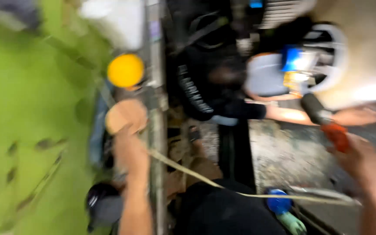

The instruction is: Assisting with the maintenance of an industrial printing press by holding a portable lamp to illuminate the workspace.

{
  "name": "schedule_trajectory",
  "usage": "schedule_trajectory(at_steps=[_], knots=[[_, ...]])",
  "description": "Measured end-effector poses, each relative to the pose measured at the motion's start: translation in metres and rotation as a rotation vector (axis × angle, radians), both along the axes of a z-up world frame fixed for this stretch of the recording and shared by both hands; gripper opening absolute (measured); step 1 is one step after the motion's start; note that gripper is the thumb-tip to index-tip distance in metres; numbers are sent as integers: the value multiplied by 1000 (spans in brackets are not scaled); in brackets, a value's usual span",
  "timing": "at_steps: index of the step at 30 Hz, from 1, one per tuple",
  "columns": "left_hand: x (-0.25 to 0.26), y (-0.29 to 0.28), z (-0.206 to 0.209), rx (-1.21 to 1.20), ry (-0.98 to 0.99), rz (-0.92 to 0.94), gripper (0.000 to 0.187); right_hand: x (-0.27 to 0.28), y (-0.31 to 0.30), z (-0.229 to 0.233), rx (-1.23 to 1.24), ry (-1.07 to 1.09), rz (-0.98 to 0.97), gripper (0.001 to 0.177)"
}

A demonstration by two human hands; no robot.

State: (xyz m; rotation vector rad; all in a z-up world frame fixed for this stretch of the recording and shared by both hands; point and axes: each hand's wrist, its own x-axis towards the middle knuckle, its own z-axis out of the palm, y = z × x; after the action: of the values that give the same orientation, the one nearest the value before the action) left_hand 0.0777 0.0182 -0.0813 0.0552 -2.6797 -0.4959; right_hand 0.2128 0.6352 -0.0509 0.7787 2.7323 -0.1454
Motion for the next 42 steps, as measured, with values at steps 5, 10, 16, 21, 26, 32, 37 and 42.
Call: schedule_trajectory(at_steps=[5, 10, 16, 21, 26, 32, 37, 42], knots=[[-3, 31, 11, -255, -196, 178, 59, -8, 132, -207, -675, 575, 376, 98], [-7, 53, 4, -2, -229, 170, 53, -6, 124, -221, -774, 567, 290, 89], [0, 69, -8, 23, -19, 119, 52, 41, 166, -275, -766, 597, 16, 77], [3, 66, -20, -23, 24, -34, 53, 64, 182, -307, -672, 619, 40, 58], [-3, 68, -29, -80, -14, -120, 50, 75, 167, -309, -558, 631, 23, 60], [-1, 63, -36, -53, -47, -136, 58, 83, 191, -355, -836, 420, -207, 36], [-4, 61, 2, -12, -82, -137, 47, 79, 169, -330, -699, 464, -197, 45], [5, 51, -19, 21, -36, -137, 44, 37, -27, -37, -15, 176, -78, 62]])
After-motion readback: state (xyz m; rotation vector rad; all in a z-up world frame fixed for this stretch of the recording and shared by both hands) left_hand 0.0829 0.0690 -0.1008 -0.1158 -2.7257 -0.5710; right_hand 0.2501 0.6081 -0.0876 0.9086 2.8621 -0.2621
